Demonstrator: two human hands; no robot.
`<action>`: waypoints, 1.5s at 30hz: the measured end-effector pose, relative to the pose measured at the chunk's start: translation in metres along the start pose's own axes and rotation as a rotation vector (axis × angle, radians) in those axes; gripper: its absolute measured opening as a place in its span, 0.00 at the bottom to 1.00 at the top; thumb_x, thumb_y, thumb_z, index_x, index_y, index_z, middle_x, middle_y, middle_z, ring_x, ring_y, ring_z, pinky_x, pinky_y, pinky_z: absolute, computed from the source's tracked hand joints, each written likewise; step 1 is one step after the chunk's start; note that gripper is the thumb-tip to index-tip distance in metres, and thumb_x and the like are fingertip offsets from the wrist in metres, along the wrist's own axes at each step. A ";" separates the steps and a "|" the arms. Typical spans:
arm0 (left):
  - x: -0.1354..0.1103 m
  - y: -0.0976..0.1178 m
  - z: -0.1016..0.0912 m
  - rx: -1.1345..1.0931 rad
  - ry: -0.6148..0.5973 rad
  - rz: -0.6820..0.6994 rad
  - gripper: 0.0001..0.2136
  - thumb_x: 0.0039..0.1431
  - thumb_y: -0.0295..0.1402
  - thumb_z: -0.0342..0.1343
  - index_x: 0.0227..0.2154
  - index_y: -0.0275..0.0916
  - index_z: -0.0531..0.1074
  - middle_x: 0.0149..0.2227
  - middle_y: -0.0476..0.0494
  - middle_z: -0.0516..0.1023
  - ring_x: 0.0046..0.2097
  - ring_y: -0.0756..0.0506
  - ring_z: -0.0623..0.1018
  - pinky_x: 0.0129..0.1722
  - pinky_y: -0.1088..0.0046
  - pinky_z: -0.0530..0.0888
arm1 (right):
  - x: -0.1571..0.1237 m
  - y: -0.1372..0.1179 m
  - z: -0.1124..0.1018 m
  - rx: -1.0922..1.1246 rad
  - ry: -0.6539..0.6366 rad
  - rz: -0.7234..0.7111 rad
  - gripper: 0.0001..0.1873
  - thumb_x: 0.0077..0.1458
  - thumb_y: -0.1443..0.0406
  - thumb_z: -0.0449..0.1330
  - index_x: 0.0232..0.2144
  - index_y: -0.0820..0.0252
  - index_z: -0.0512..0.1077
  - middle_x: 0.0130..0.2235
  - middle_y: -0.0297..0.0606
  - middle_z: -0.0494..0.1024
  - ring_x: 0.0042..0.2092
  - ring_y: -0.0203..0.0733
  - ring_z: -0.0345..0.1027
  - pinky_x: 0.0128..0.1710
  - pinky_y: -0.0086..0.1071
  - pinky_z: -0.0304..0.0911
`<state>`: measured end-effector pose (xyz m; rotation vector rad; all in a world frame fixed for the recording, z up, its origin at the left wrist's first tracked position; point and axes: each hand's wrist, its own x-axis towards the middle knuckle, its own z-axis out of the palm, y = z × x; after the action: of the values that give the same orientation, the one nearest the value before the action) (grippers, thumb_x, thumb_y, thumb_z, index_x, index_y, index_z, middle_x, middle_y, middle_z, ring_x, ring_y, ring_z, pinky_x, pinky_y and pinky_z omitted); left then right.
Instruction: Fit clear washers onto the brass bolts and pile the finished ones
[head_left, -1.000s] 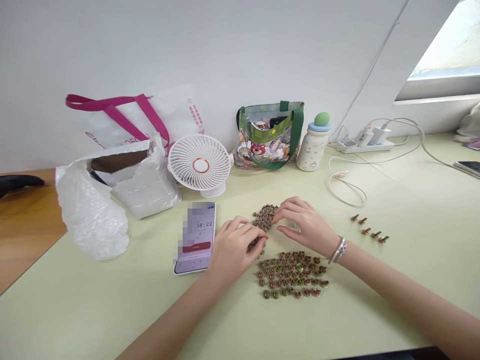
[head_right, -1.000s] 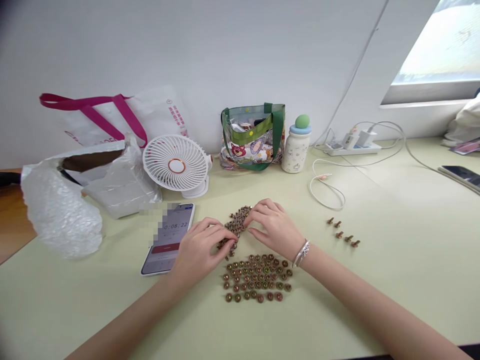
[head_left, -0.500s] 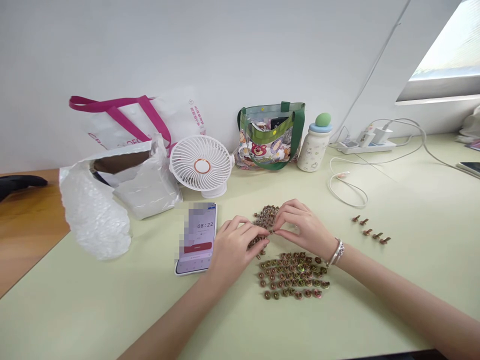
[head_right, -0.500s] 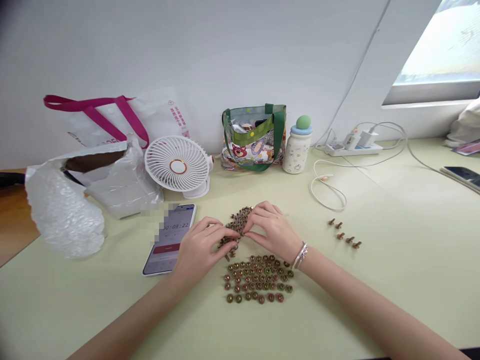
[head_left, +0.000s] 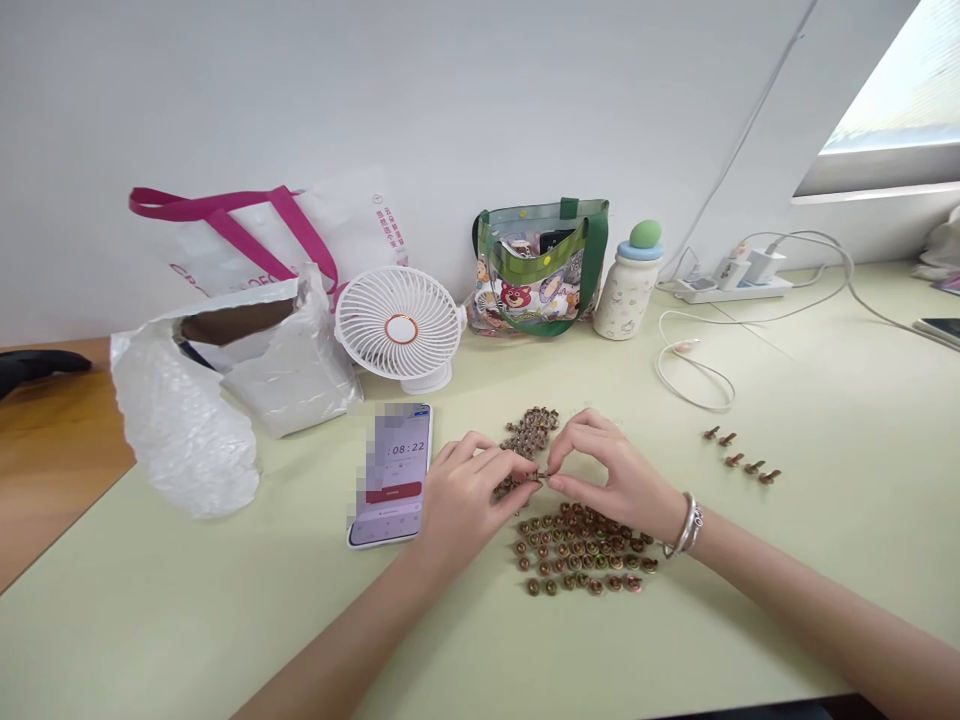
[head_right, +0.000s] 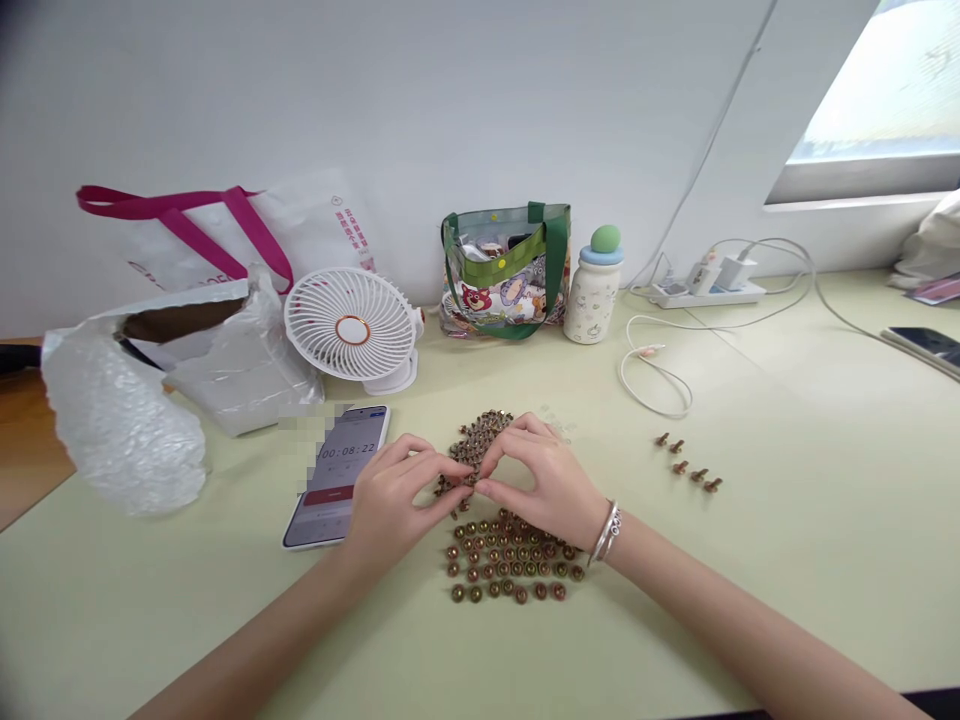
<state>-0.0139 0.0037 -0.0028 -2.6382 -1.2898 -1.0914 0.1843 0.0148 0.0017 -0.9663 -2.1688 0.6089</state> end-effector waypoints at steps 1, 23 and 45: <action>0.000 0.000 0.000 0.004 0.009 0.011 0.02 0.53 0.33 0.58 0.28 0.43 0.72 0.27 0.55 0.77 0.34 0.49 0.70 0.34 0.71 0.65 | 0.000 0.000 0.000 -0.009 -0.003 0.016 0.03 0.53 0.64 0.58 0.30 0.57 0.68 0.33 0.35 0.74 0.41 0.41 0.61 0.42 0.38 0.59; 0.000 0.001 0.001 0.038 0.010 0.037 0.07 0.53 0.37 0.57 0.25 0.41 0.70 0.26 0.55 0.76 0.34 0.49 0.72 0.34 0.72 0.64 | -0.003 0.001 0.003 -0.335 0.089 -0.201 0.03 0.52 0.68 0.57 0.31 0.56 0.67 0.29 0.32 0.74 0.40 0.40 0.64 0.43 0.36 0.54; 0.002 0.004 -0.001 -0.028 -0.009 -0.062 0.02 0.48 0.31 0.58 0.23 0.42 0.70 0.24 0.56 0.75 0.31 0.50 0.72 0.33 0.72 0.66 | 0.000 0.016 -0.014 -0.555 0.205 -0.340 0.03 0.54 0.65 0.57 0.29 0.57 0.68 0.27 0.34 0.73 0.37 0.38 0.65 0.40 0.34 0.56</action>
<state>-0.0112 0.0021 -0.0002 -2.6429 -1.3771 -1.1152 0.2020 0.0267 0.0001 -0.8491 -2.2798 -0.2596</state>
